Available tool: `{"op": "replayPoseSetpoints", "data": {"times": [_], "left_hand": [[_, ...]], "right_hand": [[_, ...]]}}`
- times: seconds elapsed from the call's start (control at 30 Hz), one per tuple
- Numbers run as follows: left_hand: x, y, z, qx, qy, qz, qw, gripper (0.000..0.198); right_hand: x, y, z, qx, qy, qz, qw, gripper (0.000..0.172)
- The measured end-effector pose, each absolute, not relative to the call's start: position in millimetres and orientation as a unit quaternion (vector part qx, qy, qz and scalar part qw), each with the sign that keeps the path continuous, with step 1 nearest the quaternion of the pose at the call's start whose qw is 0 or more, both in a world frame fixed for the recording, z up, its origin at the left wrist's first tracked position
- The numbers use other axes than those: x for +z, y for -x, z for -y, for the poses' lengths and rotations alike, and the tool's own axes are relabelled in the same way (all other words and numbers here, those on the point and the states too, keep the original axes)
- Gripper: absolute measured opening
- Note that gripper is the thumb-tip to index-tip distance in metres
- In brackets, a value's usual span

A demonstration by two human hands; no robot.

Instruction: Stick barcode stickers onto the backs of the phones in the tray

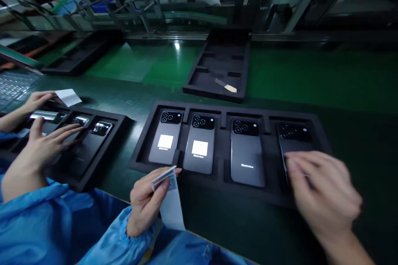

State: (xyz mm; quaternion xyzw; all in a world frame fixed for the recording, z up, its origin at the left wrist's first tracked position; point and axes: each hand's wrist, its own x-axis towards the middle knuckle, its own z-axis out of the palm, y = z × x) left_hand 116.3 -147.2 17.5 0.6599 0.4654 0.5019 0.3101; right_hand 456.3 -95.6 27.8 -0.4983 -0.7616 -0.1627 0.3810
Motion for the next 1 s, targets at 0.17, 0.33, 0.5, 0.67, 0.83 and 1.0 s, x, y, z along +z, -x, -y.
{"op": "replayPoseSetpoints", "data": {"times": [0.17,0.33,0.5,0.67,0.83,1.0], "left_hand": [[34,-140,168,0.418,-0.395,-0.502,0.646,0.028],[33,-165,176,0.406,-0.298,-0.443,0.741,0.031],[33,-172,183,0.387,-0.286,-0.432,0.763,0.029],[28,-173,188,0.416,-0.298,-0.432,0.742,0.029],[25,-174,191,0.398,-0.294,-0.403,0.77,0.037],[26,-174,192,0.421,-0.253,-0.383,0.782,0.038]], "right_hand": [[52,-370,137,0.043,0.321,0.863,0.389,0.017],[53,-342,146,0.185,0.268,0.859,0.394,0.027],[50,-346,143,0.22,0.306,0.848,0.372,0.026],[47,-347,145,0.26,0.321,0.848,0.332,0.025],[47,-347,143,0.324,0.321,0.827,0.329,0.021],[52,-346,139,0.389,0.297,0.817,0.304,0.021]]}}
